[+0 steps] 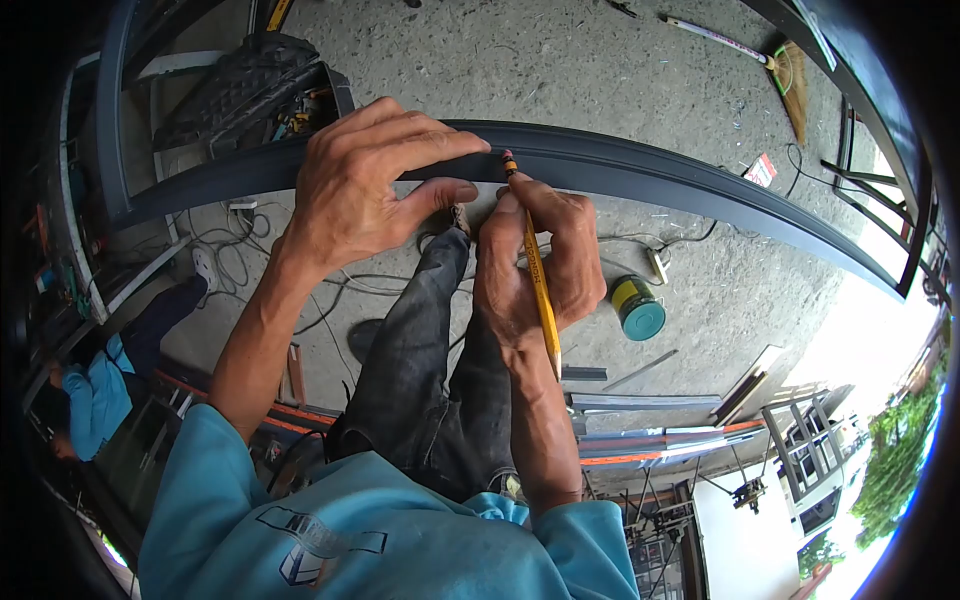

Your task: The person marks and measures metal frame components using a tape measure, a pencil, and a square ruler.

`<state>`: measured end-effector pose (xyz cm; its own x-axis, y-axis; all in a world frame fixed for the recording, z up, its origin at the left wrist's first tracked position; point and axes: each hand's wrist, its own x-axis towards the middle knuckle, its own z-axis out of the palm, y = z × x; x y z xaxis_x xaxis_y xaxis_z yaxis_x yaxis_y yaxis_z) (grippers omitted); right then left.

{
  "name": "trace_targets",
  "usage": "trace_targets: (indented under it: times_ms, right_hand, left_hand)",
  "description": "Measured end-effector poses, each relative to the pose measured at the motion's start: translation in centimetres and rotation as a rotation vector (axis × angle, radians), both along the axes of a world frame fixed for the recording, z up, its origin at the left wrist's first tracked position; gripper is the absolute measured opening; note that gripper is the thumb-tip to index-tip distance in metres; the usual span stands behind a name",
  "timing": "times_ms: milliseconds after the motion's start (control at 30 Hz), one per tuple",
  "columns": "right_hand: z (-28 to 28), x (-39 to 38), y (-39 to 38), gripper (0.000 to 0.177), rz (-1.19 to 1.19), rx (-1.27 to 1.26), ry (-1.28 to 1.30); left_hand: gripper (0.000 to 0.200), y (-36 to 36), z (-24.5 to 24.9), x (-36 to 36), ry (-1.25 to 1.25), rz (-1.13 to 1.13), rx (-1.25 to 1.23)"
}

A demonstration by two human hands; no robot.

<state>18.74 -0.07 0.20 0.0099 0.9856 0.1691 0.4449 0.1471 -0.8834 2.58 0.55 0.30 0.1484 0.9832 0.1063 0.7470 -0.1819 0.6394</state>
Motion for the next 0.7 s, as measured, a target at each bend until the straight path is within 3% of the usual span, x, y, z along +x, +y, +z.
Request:
trace_targets:
  times_ms: [700]
  right_hand:
    - [-0.9,0.4,-1.1,0.011,0.046,0.065,-0.052]
  left_hand:
    - [0.031,-0.2,-0.5,0.0,0.006,-0.008,0.086]
